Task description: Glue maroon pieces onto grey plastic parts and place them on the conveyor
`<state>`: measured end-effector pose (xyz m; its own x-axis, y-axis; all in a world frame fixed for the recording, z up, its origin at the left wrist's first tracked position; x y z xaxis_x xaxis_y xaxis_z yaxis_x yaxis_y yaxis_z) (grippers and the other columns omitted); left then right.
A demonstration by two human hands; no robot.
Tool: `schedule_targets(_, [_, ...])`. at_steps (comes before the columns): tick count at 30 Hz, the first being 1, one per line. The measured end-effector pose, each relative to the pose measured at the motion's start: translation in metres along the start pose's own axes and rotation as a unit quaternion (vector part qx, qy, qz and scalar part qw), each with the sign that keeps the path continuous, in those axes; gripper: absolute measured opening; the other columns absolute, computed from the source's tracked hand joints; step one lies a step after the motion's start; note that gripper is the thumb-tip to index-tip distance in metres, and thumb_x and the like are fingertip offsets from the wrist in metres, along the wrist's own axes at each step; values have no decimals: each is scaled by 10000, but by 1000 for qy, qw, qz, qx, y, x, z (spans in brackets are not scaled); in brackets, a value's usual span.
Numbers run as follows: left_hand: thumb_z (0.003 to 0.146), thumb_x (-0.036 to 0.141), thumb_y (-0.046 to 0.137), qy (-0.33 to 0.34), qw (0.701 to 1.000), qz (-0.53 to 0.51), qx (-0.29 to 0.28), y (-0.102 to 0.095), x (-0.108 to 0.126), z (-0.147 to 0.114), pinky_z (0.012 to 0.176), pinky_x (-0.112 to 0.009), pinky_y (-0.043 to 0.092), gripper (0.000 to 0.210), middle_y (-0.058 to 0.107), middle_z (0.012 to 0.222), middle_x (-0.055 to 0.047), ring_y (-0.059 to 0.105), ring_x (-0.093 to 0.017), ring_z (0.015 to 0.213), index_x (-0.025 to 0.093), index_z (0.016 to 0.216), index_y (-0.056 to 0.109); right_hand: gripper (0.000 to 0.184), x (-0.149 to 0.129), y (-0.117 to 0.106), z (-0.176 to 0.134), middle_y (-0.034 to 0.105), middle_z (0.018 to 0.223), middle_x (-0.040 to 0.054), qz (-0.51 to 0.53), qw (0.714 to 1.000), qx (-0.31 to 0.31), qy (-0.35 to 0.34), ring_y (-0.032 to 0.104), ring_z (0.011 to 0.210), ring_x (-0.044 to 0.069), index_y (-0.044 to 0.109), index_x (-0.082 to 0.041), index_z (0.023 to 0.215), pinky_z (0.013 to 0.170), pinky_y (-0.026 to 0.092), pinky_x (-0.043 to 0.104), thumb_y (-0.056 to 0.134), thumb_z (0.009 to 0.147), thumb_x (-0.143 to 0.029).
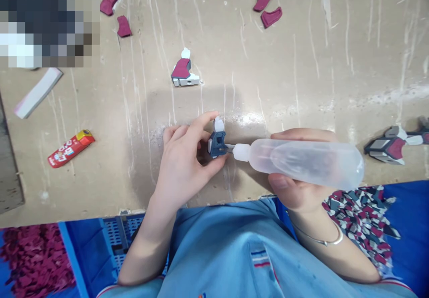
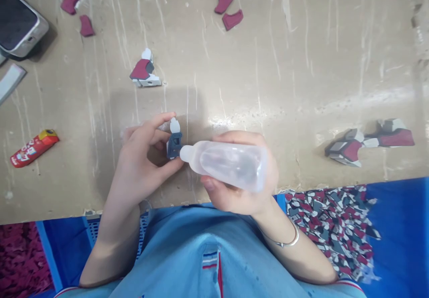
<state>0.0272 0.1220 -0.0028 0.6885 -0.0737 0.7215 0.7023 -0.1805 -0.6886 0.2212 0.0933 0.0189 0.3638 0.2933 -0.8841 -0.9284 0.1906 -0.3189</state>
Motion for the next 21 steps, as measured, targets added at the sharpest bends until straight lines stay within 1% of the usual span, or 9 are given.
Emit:
schedule_targets(3, [786,186,807,1,1000,1,-2,0,0,1,997,-441,501,663,793,907,39,712,-226,823,293,1416,633,302,-2,2,0,767,974,38,2,1000,-20,-1,735,759,271,746,-388,1136,612,620,459,747,954,-628])
schedule_targets(5, [783,184,798,-2,1000,1,-5,0,0,1,998,-445,501,658,795,899,39,708,-226,814,289,1412,634,311,-3,3,1,755,972,35,9,1000,-21,-10,726,732,246,744,-374,1166,589,602,430,745,963,-610])
schedule_targets(8, [803,186,783,-7,1000,2,-2,0,-1,0,1021,-454,503,636,800,896,40,709,-227,821,295,1410,631,337,-2,-4,0,726,968,39,27,999,10,-23,713,735,232,748,-332,1156,619,591,422,784,936,-585])
schedule_targets(11, [820,196,799,-5,1000,3,9,-1,0,-1,1035,-451,507,617,795,885,45,712,-226,839,298,1406,636,370,4,-10,-4,711,983,44,32,999,43,-3,704,760,246,741,-334,1124,680,598,458,817,891,-611])
schedule_targets(17, [817,231,846,-8,1000,11,13,0,0,-1,1036,-448,510,614,788,872,46,706,-219,815,301,1394,646,443,9,-17,-9,722,904,65,-33,996,73,33,717,736,308,716,-353,1032,594,606,509,776,836,-746])
schedule_targets(19, [819,229,844,-7,1000,8,12,-1,0,-1,1035,-447,509,615,787,869,47,702,-216,809,298,1396,646,435,10,-19,-9,722,909,59,-20,997,67,41,716,715,302,712,-362,1026,581,598,509,782,832,-745])
schedule_targets(20, [820,229,845,-7,1000,7,13,-1,0,-1,1035,-445,508,613,786,869,48,701,-215,812,297,1396,646,431,12,-19,-9,722,923,53,-4,997,54,53,716,708,297,706,-370,1044,581,592,508,800,826,-730])
schedule_targets(21, [821,227,846,-7,1000,6,15,-1,0,-1,1036,-443,507,613,787,869,49,701,-216,820,296,1396,647,439,17,-17,-9,721,941,45,18,996,28,79,719,714,295,693,-383,1068,596,592,509,828,811,-713])
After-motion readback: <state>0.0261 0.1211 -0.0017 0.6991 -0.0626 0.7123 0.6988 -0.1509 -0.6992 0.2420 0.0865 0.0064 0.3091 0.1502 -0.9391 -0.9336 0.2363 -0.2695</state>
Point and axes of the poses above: each hand's wrist, its own z-axis towards the middle knuckle, its own y-axis out of the palm, x = y × z, the point moved 10 cm from there along z, towards the middle knuckle
